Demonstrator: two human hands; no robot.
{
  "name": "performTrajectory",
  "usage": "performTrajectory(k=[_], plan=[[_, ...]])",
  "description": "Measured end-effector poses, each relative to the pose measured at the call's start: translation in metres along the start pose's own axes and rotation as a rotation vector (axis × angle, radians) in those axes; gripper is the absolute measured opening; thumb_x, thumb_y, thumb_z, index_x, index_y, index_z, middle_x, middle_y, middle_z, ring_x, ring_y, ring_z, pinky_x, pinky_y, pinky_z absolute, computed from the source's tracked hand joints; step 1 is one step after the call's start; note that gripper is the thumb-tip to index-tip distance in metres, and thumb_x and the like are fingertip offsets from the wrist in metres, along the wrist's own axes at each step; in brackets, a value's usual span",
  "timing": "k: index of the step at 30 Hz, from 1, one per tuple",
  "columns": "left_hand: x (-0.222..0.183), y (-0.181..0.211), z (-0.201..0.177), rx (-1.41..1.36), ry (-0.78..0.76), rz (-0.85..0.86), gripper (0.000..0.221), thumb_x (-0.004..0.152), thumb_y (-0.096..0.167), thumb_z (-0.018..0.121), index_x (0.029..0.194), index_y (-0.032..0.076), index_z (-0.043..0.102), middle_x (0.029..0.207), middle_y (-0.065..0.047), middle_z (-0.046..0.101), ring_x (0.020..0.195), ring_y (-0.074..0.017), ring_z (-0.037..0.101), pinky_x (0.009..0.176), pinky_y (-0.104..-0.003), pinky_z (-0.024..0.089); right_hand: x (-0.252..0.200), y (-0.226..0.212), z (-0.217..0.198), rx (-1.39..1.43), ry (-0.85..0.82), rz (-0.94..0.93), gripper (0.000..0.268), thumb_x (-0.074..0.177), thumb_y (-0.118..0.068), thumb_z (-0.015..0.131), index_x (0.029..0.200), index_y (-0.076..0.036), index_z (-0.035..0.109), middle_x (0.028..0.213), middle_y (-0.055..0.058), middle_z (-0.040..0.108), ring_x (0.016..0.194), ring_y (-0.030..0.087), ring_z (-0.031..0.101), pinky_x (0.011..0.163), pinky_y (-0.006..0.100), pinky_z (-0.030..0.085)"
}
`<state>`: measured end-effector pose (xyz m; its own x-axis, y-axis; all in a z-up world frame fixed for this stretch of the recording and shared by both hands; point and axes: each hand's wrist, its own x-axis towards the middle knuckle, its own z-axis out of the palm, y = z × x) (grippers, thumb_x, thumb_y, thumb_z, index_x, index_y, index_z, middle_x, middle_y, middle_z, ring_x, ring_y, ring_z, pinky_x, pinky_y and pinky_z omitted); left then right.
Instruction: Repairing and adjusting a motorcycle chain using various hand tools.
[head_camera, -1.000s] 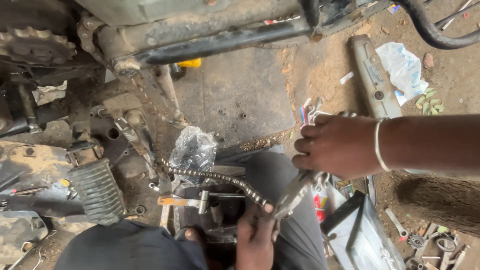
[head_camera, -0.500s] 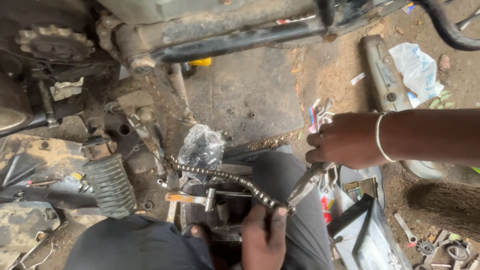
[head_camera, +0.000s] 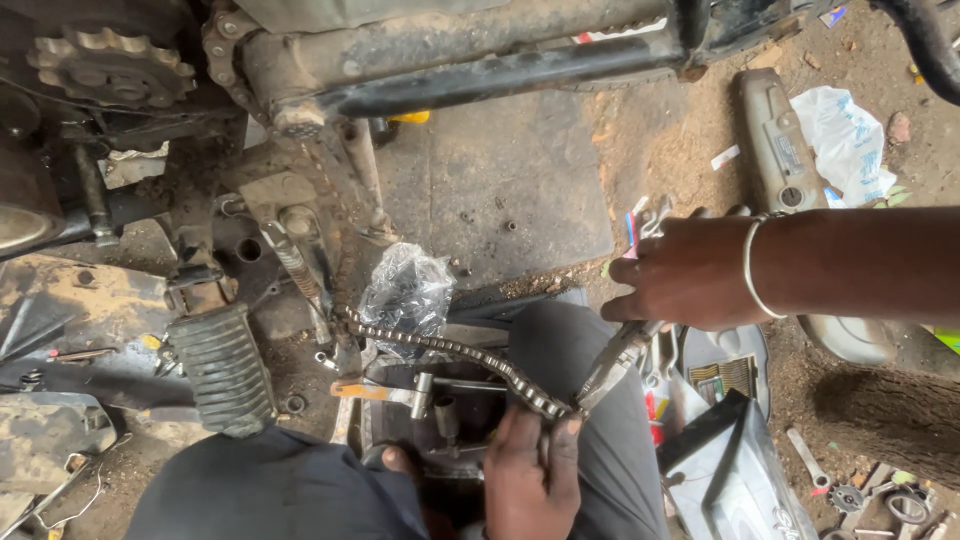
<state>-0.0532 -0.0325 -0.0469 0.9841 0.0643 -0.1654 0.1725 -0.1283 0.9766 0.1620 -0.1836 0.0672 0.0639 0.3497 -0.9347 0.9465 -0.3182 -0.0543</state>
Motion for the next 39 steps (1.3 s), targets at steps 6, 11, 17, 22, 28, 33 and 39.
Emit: performTrajectory(k=[6, 11, 17, 22, 28, 33, 39], plan=[[-0.001, 0.0, -0.002, 0.059, -0.025, -0.088, 0.019, 0.092, 0.016, 0.072, 0.103, 0.0, 0.072, 0.091, -0.015, 0.072, 0.061, -0.0255, 0.071, 0.054, -0.038, 0.053, 0.002, -0.003, -0.005, 0.052, -0.068, -0.034, 0.072, 0.097, -0.01, 0.062, 0.159, -0.027, 0.028, 0.137, 0.013, 0.053, 0.126, 0.028, 0.056, 0.111, 0.047, 0.044], [0.003, 0.003, -0.005, 0.012, -0.049, 0.023, 0.018, 0.093, 0.012, 0.069, 0.106, 0.001, 0.072, 0.095, -0.017, 0.075, 0.078, -0.0302, 0.077, 0.065, -0.039, 0.058, 0.009, -0.001, 0.003, -0.196, 0.126, -0.049, 0.076, 0.098, -0.024, 0.061, 0.161, -0.03, 0.02, 0.154, 0.02, 0.039, 0.134, 0.039, 0.05, 0.111, 0.06, 0.034], [0.001, 0.005, -0.006, -0.054, -0.051, -0.006, 0.016, 0.098, 0.012, 0.061, 0.098, 0.0, 0.073, 0.09, -0.015, 0.075, 0.08, -0.0265, 0.077, 0.07, -0.038, 0.058, 0.001, 0.0, 0.002, -0.115, -0.003, -0.062, 0.084, 0.094, -0.008, 0.063, 0.161, -0.026, 0.015, 0.155, 0.024, 0.032, 0.138, 0.038, 0.041, 0.115, 0.053, 0.033], [0.002, 0.005, -0.008, -0.056, -0.057, -0.086, 0.019, 0.097, 0.016, 0.063, 0.094, -0.001, 0.071, 0.086, -0.014, 0.074, 0.076, -0.0245, 0.076, 0.065, -0.036, 0.057, 0.006, 0.002, 0.003, -0.108, 0.02, -0.068, 0.08, 0.098, -0.009, 0.058, 0.162, -0.029, 0.016, 0.151, 0.022, 0.038, 0.135, 0.036, 0.046, 0.115, 0.053, 0.034], [0.003, 0.008, -0.008, -0.114, -0.038, -0.118, 0.019, 0.097, 0.015, 0.063, 0.093, -0.002, 0.07, 0.083, -0.013, 0.073, 0.071, -0.0233, 0.072, 0.062, -0.035, 0.054, -0.001, 0.005, 0.0, -0.015, 0.038, -0.074, 0.065, 0.094, -0.01, 0.063, 0.152, -0.017, 0.034, 0.133, 0.02, 0.049, 0.119, 0.03, 0.054, 0.105, 0.044, 0.046], [-0.003, -0.005, -0.001, -0.195, -0.024, -0.003, 0.018, 0.099, 0.014, 0.06, 0.097, -0.003, 0.068, 0.081, -0.012, 0.074, 0.07, -0.0195, 0.073, 0.064, -0.033, 0.055, 0.003, 0.004, 0.006, -0.069, 0.054, -0.09, 0.031, 0.092, -0.015, 0.068, 0.119, -0.011, 0.055, 0.109, 0.008, 0.06, 0.112, 0.024, 0.059, 0.103, 0.041, 0.047], [-0.001, -0.019, 0.007, -0.879, 0.002, -0.654, 0.03, 0.103, 0.023, 0.062, 0.089, -0.003, 0.065, 0.067, -0.006, 0.056, 0.052, -0.0091, 0.044, 0.047, -0.025, 0.033, 0.011, 0.014, 0.036, -0.34, 0.468, -0.073, 0.031, 0.087, -0.034, 0.073, 0.103, -0.014, 0.056, 0.098, 0.01, 0.063, 0.096, 0.027, 0.064, 0.082, 0.042, 0.056]])
